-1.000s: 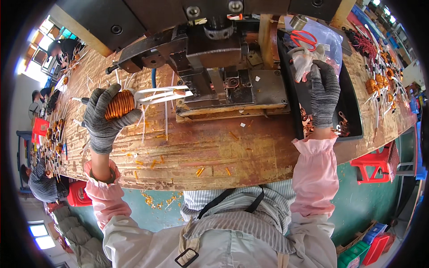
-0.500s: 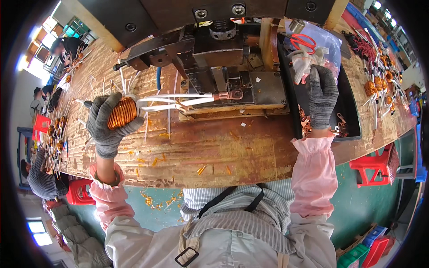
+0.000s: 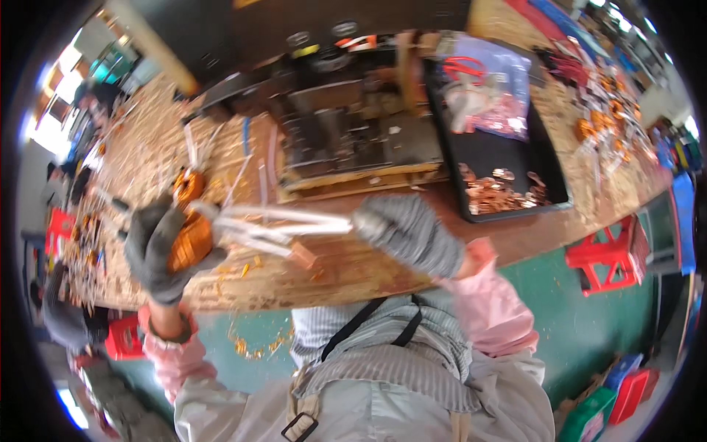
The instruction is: Using a workbench crimping machine to attach copper terminals to the ends of wires on toroidal coils.
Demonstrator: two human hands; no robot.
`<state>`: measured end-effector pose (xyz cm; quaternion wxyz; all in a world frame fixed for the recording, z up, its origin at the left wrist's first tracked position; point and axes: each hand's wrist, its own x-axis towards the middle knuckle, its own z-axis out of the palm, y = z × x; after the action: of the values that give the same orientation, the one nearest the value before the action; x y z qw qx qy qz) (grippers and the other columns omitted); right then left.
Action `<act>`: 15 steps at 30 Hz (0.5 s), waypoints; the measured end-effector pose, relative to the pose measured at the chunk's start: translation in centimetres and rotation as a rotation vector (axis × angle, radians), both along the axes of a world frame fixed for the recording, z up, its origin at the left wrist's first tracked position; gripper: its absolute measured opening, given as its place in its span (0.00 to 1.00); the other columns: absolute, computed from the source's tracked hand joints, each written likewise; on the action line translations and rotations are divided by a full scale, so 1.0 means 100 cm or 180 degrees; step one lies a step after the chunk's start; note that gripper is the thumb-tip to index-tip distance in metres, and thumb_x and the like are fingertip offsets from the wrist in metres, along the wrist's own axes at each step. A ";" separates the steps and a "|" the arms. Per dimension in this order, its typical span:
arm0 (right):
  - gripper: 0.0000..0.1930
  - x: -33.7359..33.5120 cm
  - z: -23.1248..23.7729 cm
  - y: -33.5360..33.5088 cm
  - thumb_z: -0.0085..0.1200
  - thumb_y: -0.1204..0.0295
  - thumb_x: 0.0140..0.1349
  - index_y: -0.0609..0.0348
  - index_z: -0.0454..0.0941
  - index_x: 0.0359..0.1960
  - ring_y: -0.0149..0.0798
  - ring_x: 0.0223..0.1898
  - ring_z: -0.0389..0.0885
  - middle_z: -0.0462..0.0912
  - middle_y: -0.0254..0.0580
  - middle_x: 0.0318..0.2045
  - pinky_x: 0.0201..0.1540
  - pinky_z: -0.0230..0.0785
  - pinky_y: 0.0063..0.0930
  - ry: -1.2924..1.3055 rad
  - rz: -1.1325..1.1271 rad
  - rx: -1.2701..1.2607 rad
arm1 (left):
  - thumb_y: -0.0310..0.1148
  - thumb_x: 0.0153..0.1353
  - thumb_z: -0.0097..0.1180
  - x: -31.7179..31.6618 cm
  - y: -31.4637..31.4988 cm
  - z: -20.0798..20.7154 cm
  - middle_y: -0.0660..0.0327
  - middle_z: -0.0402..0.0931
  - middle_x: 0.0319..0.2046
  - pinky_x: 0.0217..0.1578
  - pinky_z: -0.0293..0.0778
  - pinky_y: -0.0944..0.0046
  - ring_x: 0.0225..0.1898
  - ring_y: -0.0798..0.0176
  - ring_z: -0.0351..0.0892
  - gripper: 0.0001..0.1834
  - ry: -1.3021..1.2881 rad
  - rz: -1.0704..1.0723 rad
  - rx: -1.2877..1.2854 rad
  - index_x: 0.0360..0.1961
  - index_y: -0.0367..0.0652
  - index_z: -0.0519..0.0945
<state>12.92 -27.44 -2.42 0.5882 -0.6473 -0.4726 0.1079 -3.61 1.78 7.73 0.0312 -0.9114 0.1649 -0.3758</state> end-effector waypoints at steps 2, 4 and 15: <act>0.10 -0.023 -0.016 -0.009 0.52 0.65 0.65 0.59 0.78 0.34 0.40 0.27 0.75 0.77 0.41 0.25 0.33 0.68 0.33 -0.0922 0.0082 0.0581 | 0.54 0.33 0.73 -0.018 0.008 -0.007 0.49 0.78 0.37 0.42 0.75 0.51 0.38 0.46 0.77 0.39 0.0131 0.0141 -0.0410 0.43 0.37 0.76; 0.11 -0.044 0.004 -0.021 0.50 0.63 0.66 0.59 0.78 0.36 0.38 0.30 0.74 0.75 0.40 0.26 0.35 0.67 0.32 0.0993 0.0654 -0.0086 | 0.58 0.41 0.68 -0.040 0.034 -0.038 0.46 0.79 0.41 0.47 0.74 0.48 0.43 0.43 0.78 0.41 0.0028 0.0136 -0.0901 0.46 0.32 0.76; 0.31 -0.048 0.024 -0.063 0.58 0.53 0.57 0.62 0.69 0.57 0.52 0.48 0.75 0.75 0.56 0.47 0.50 0.70 0.40 -0.1148 -0.0663 -0.0385 | 0.44 0.42 0.70 -0.007 -0.077 0.005 0.55 0.74 0.31 0.37 0.76 0.48 0.32 0.50 0.77 0.25 0.0419 -0.0414 0.1078 0.39 0.43 0.76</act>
<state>8.09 -33.74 -0.07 0.4623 -0.7356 -0.4934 -0.0429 -4.35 -5.87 8.25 0.1490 -0.9031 0.2861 -0.2834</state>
